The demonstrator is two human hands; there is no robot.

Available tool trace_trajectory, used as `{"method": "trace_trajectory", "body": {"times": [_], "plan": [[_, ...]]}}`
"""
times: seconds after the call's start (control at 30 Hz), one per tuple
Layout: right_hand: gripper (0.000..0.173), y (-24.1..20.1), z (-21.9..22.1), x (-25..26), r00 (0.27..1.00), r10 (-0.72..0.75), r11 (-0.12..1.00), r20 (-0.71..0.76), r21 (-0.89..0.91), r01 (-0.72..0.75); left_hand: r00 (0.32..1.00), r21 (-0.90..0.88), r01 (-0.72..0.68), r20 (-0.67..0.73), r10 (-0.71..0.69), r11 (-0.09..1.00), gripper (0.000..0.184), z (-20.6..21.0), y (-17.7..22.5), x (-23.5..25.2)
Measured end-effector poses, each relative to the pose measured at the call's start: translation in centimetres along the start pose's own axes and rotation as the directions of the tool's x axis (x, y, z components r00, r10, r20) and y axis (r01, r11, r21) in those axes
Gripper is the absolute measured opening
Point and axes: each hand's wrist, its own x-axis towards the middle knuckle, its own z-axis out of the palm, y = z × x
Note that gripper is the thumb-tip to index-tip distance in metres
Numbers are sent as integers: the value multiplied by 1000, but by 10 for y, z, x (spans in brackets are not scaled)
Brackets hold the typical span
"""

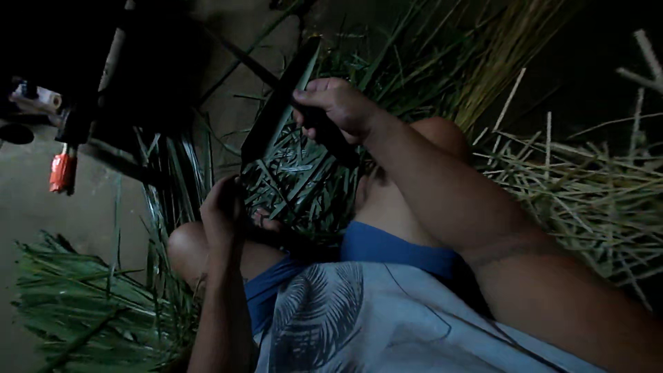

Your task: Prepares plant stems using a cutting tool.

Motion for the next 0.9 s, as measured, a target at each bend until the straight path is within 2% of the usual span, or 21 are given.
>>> {"method": "trace_trajectory", "body": {"times": [0.17, 0.33, 0.57, 0.9], "plan": [[25, 22, 30, -8, 979, 64, 972, 194, -234, -17, 999, -96, 17, -39, -21, 995, 24, 7, 11, 2], [30, 42, 51, -10, 935, 161, 950, 316, -305, -61, 995, -139, 84, -43, -91, 987, 21, 5, 19, 1], [28, 43, 53, -11, 923, 153, 963, 352, -261, -61, 993, -172, 88, -58, -99, 981, 20, 2, 19, -3], [26, 30, 46, -11, 968, 66, 967, 244, -254, -2, 998, -213, 25, -43, -35, 977, 20, -2, 16, -3]]}}
